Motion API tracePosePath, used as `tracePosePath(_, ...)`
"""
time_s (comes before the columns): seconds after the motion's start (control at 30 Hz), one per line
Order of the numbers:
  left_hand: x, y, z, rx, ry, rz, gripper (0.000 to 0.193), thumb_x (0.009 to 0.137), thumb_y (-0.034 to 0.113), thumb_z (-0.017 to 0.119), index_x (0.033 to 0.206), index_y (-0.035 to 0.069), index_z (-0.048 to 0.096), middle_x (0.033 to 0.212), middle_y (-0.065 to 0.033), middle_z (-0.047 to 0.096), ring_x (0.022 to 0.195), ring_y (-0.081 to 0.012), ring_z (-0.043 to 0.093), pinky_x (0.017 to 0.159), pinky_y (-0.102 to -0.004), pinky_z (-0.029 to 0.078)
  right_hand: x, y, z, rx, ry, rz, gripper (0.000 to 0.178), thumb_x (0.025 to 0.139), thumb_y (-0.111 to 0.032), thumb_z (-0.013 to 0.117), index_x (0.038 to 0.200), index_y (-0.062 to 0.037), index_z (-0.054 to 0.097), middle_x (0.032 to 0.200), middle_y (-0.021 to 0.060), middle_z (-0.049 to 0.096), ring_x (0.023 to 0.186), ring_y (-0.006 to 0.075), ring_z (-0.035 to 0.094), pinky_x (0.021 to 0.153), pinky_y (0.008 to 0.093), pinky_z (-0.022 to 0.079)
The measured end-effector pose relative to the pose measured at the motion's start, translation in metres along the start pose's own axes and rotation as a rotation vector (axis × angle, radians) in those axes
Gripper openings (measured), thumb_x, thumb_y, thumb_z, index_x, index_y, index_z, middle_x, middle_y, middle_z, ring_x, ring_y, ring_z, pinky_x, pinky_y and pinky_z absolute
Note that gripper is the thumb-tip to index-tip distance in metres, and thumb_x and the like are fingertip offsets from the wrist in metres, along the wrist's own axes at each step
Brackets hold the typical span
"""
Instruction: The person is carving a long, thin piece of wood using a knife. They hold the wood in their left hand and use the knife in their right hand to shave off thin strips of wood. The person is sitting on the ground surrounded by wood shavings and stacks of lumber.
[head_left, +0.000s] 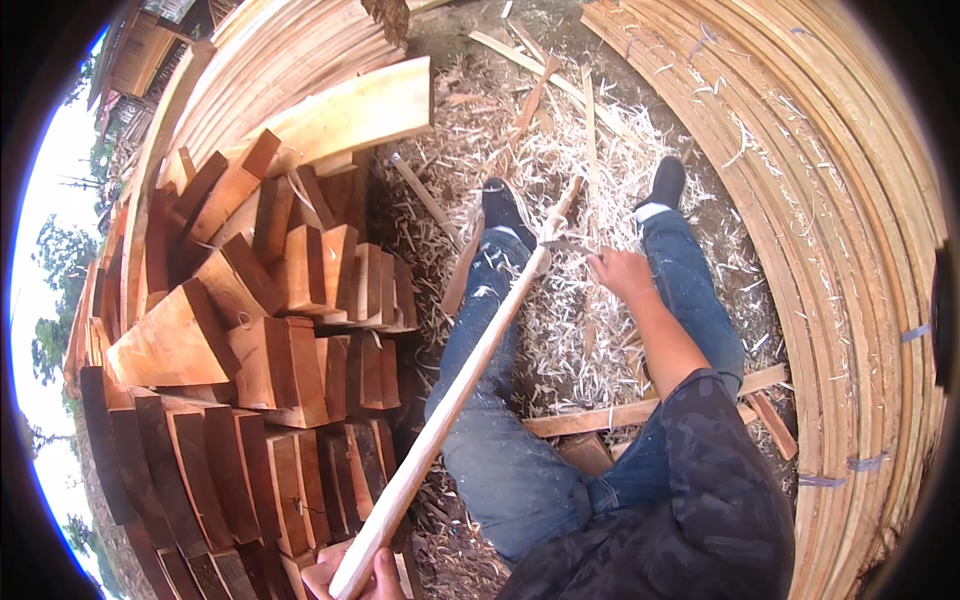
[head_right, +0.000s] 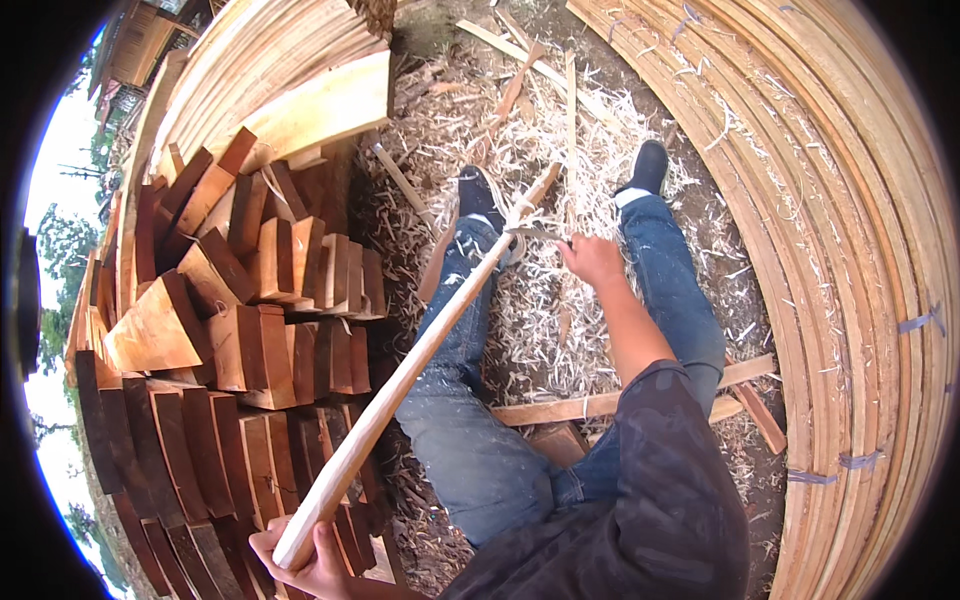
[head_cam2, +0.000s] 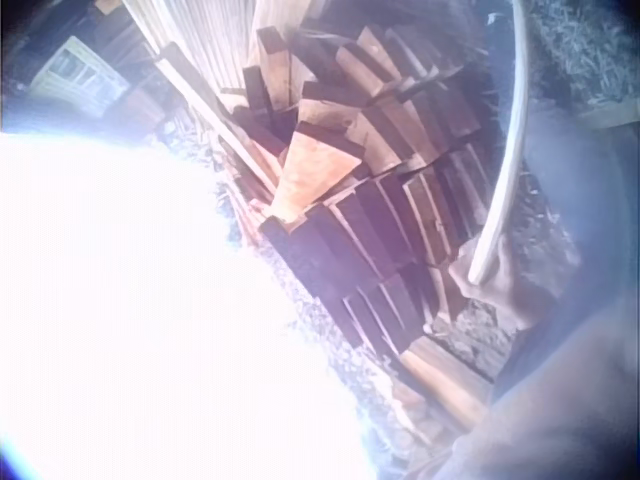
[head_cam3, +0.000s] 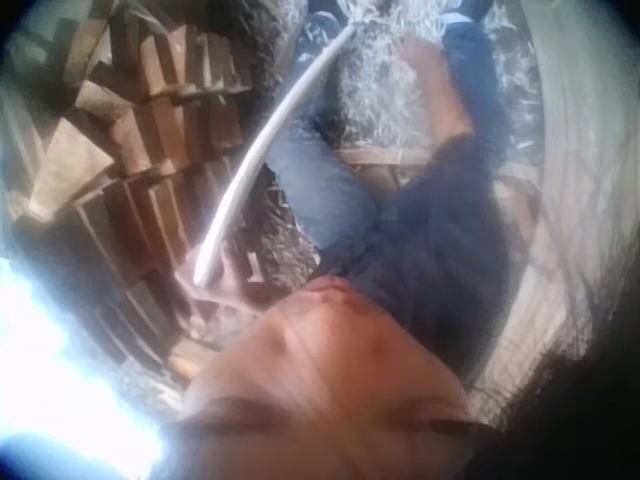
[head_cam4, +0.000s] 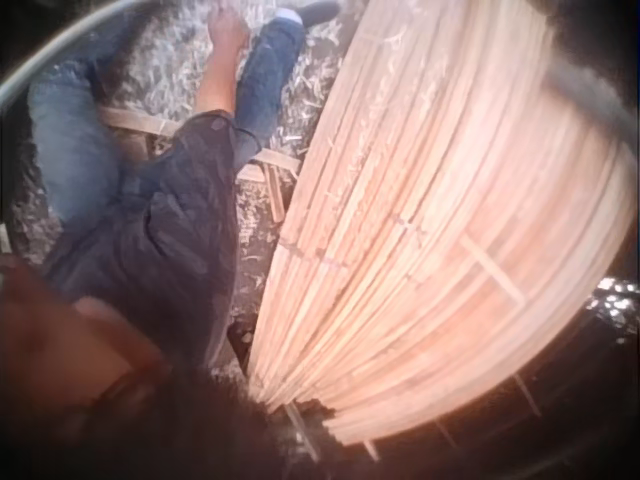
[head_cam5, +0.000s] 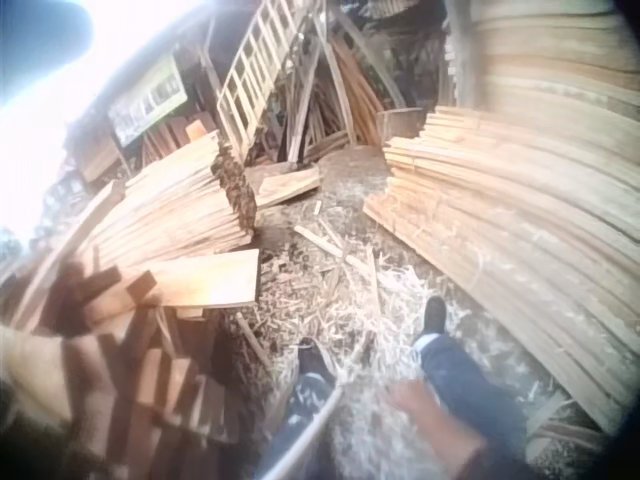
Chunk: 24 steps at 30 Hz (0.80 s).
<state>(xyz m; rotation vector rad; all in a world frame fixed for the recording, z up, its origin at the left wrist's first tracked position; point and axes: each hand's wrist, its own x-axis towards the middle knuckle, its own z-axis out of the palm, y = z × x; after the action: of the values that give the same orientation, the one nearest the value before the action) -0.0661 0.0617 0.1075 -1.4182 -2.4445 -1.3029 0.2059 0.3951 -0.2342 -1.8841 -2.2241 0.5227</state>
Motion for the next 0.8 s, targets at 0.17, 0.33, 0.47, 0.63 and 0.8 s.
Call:
tracePosePath(0.17, 0.007, -0.002, 0.005, 0.017, 0.047, 0.015, 0.035, 0.073, 0.007, 0.078, 0.092, -0.003, 0.050, 0.079, -0.0126, 0.060, 0.067, -0.0160, 0.058, 0.056, -0.0270, 0.049, -0.039, -0.022, 0.018, 0.328, -0.144, 0.108, 0.048, 0.094, -0.046, 0.043, 0.094, -0.0006, 0.059, 0.071, 0.0213, 0.064, 0.069, 0.0378, 0.064, 0.067, 0.0484, 0.051)
tracePosePath(0.33, 0.003, -0.003, 0.004, -0.042, 0.074, -0.128, 0.036, 0.072, 0.002, 0.076, 0.095, -0.002, 0.049, 0.083, -0.0131, 0.060, 0.069, -0.0160, 0.059, 0.055, -0.0227, 0.050, -0.049, -0.058, -0.007, 0.387, -0.233, -0.102, 0.045, 0.094, -0.044, 0.045, 0.100, -0.0005, 0.055, 0.069, 0.0209, 0.063, 0.068, 0.0369, 0.064, 0.064, 0.0475, 0.052)
tracePosePath(0.47, 0.007, -0.009, 0.006, -0.044, -0.016, 0.037, 0.040, 0.078, 0.016, 0.076, 0.088, 0.003, 0.040, 0.073, -0.0073, 0.052, 0.068, -0.0124, 0.056, 0.061, -0.0234, 0.048, -0.006, -0.025, -0.008, 0.055, -0.117, -0.101, 0.040, 0.094, -0.042, 0.047, 0.091, -0.0034, 0.056, 0.069, 0.0198, 0.063, 0.070, 0.0353, 0.065, 0.062, 0.0461, 0.053)
tracePosePath(0.63, 0.004, -0.014, 0.003, -0.060, -0.004, 0.048, 0.042, 0.074, 0.015, 0.079, 0.086, 0.004, 0.041, 0.074, -0.0094, 0.055, 0.069, -0.0142, 0.052, 0.066, -0.0258, 0.043, -0.020, -0.016, 0.014, 0.235, 0.019, -0.053, 0.038, 0.094, -0.041, 0.049, 0.087, -0.0042, 0.055, 0.066, 0.0181, 0.062, 0.064, 0.0320, 0.065, 0.060, 0.0464, 0.052)
tracePosePath(0.8, 0.007, -0.015, 0.001, -0.098, -0.025, 0.123, 0.042, 0.070, 0.013, 0.081, 0.087, 0.001, 0.045, 0.073, -0.0151, 0.061, 0.071, -0.0215, 0.061, 0.064, -0.0299, 0.049, -0.127, -0.021, 0.074, 0.581, -0.204, 0.122, 0.041, 0.091, -0.038, 0.056, 0.081, 0.0019, 0.057, 0.068, 0.0179, 0.060, 0.061, 0.0271, 0.058, 0.062, 0.0410, 0.046)
